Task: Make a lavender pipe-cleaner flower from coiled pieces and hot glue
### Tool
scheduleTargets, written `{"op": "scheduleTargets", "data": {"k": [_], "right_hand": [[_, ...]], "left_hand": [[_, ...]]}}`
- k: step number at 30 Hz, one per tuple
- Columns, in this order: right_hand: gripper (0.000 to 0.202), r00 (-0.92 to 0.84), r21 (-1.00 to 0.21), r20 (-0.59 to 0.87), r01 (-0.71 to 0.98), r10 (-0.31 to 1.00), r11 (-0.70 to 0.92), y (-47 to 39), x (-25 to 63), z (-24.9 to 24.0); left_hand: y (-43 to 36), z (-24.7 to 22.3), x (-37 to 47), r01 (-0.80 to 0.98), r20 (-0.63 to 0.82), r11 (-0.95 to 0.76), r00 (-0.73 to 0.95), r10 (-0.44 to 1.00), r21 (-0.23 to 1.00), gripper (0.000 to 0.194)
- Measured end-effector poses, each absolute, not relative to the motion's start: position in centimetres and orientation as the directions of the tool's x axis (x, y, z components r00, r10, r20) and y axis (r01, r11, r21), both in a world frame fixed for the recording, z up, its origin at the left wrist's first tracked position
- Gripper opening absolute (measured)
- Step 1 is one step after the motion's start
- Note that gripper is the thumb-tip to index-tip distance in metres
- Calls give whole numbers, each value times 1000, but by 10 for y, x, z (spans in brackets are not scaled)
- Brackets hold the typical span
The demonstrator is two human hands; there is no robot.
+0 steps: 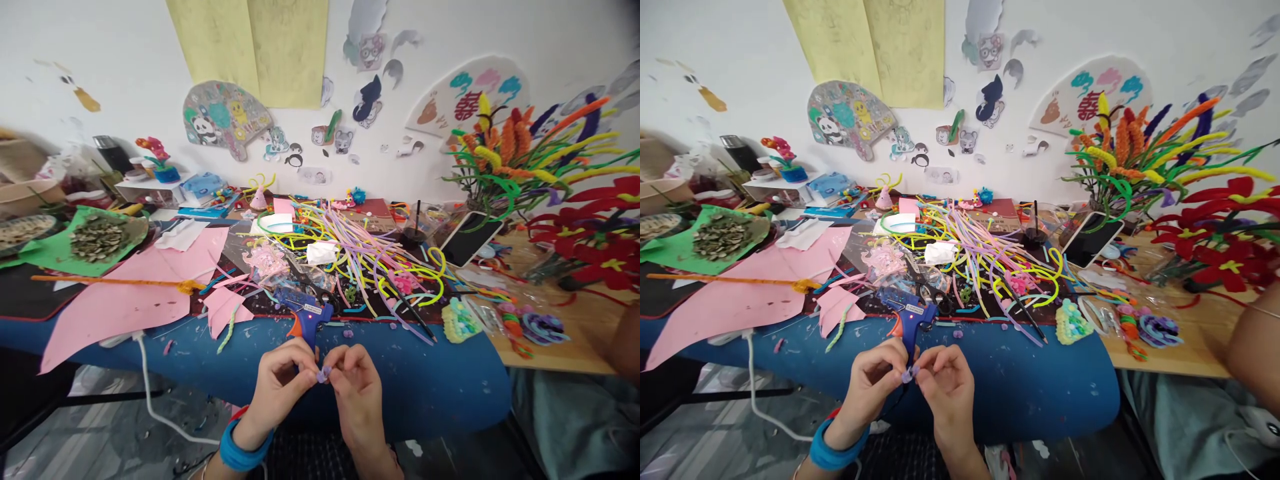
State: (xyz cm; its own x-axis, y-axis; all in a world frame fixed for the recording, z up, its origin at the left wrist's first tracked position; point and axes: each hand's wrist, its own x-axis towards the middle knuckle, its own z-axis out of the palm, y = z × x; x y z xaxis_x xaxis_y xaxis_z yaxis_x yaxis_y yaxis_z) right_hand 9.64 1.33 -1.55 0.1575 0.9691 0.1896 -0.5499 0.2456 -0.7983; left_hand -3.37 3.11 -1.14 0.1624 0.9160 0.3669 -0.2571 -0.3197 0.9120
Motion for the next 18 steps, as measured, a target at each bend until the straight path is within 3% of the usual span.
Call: {"op": "scheduleTargets", "data": {"k": [12,18], "right_hand": [[23,237,-833,341,-372,910,409,2,98,-12],[21,359,-823,484,-123,798,554,-3,93,-6]], "left_hand": [[31,-10,-33,-292,409,-354,154,900,888,16],[30,-9,-33,-256,409,-368,134,903,894,17]]}}
